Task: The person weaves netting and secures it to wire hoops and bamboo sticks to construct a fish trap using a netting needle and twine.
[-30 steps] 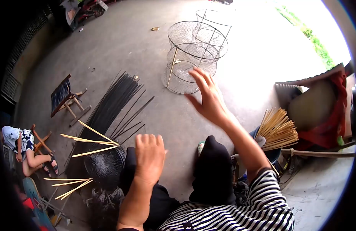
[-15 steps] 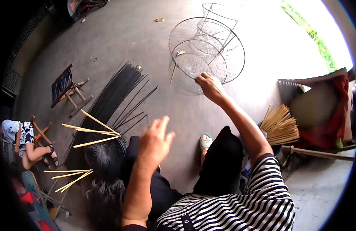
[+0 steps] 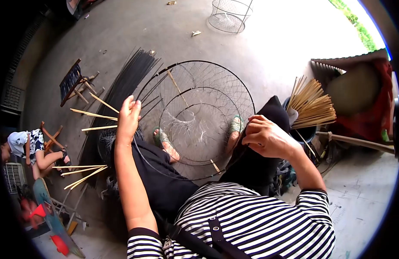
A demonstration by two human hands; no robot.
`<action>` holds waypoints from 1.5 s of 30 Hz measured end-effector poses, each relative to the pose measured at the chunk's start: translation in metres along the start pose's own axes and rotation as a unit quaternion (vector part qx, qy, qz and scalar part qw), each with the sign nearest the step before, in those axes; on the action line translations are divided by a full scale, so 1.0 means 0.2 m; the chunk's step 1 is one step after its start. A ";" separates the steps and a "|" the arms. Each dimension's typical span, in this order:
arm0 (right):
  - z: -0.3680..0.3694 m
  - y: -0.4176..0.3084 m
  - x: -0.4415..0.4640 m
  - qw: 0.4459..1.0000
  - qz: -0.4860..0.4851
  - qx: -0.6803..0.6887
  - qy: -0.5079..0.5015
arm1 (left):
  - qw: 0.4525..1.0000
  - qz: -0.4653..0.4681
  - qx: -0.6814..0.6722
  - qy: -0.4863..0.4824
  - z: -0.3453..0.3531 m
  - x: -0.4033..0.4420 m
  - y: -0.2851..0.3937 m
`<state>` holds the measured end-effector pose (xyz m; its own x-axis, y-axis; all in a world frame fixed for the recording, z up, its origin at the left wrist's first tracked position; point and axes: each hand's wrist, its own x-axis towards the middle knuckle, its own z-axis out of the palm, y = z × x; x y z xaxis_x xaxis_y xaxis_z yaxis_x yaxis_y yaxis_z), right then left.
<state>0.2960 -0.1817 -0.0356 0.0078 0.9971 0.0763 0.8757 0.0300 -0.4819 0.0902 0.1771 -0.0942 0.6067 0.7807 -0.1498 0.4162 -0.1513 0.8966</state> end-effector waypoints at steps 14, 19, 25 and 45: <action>0.29 -0.21 -0.07 0.999 -0.011 -0.012 0.032 | 0.998 0.066 -0.013 0.005 0.01 -0.02 -0.08; 0.45 -0.35 -0.16 0.993 -0.055 0.038 0.100 | 0.998 0.061 0.003 0.012 -0.12 -0.01 -0.17; 0.64 -0.42 -0.28 0.974 -0.081 0.125 0.170 | 0.995 0.015 0.068 0.069 -0.23 0.17 -0.29; 1.25 0.50 -1.11 0.765 0.618 0.003 0.180 | 0.997 0.035 0.067 0.019 -0.07 0.22 -0.20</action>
<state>0.2605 -0.3830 -0.3186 0.9621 0.1786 -0.2061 0.0884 -0.9190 -0.3841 0.0896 0.2264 -0.1311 0.6120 0.7877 -0.0707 0.4617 -0.2834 0.8405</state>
